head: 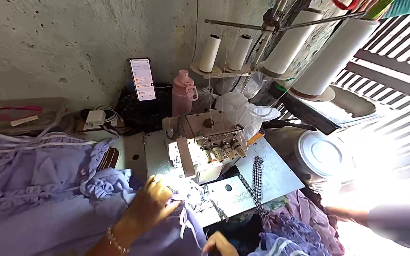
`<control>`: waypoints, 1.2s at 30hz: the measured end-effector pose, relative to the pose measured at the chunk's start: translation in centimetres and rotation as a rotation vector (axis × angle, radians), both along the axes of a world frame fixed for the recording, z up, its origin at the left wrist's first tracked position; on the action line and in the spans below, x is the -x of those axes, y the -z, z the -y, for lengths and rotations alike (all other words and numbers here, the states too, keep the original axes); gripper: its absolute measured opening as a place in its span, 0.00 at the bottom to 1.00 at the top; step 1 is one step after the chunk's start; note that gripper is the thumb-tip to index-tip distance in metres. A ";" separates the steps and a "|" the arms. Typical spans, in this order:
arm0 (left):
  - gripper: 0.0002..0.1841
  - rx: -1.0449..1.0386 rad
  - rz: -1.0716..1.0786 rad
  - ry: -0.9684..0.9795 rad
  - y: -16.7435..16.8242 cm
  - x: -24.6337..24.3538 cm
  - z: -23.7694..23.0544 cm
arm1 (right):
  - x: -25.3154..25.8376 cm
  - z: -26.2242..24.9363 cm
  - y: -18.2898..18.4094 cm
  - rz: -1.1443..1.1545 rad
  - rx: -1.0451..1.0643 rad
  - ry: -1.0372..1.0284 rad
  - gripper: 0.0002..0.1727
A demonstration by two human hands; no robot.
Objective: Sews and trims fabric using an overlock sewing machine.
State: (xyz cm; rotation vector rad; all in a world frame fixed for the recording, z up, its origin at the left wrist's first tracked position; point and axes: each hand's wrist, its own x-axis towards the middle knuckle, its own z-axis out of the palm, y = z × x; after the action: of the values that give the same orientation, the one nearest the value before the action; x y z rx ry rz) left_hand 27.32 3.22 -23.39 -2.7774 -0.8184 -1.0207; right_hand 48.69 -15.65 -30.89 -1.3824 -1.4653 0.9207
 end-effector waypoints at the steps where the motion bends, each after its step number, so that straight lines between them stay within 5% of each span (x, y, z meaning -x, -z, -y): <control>1: 0.22 0.007 0.004 -0.025 -0.2 0.1 0.1 | 0.0 -1.2 -1.0 0.032 -0.084 0.037 0.21; 7: 0.22 0.084 -0.041 -0.068 -2.2 0.0 0.9 | 2.8 -9.7 -5.4 0.352 -0.534 0.218 0.36; 11: 0.23 0.175 -0.124 -0.068 -3.9 0.5 1.5 | 3.6 -12.0 -5.9 0.328 -0.498 0.238 0.14; 16: 0.14 0.134 -0.191 -0.105 -4.8 0.0 2.1 | 2.6 -11.9 -6.7 0.291 -0.443 0.185 0.14; 21: 0.20 0.418 -0.139 0.010 -5.4 0.7 2.0 | 1.1 -11.8 -7.7 0.130 -0.352 0.043 0.12; 25: 0.16 0.403 -0.050 -0.012 -4.7 0.9 1.8 | 0.7 -12.0 -8.4 0.015 -0.242 -0.002 0.08; 29: 0.14 0.334 0.029 -0.072 -4.1 0.5 2.2 | 1.2 -12.0 -8.5 0.182 -0.335 -0.005 0.15; 36: 0.15 0.184 -0.008 -0.234 -3.8 -0.3 2.2 | 1.4 -13.3 -8.9 0.365 -0.510 0.038 0.08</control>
State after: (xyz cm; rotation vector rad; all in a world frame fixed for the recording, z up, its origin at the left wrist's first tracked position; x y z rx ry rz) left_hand 27.58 1.02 -19.63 -2.7397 -1.2600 -0.9353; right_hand 47.25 -2.40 -21.95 -1.2199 -1.7819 0.2369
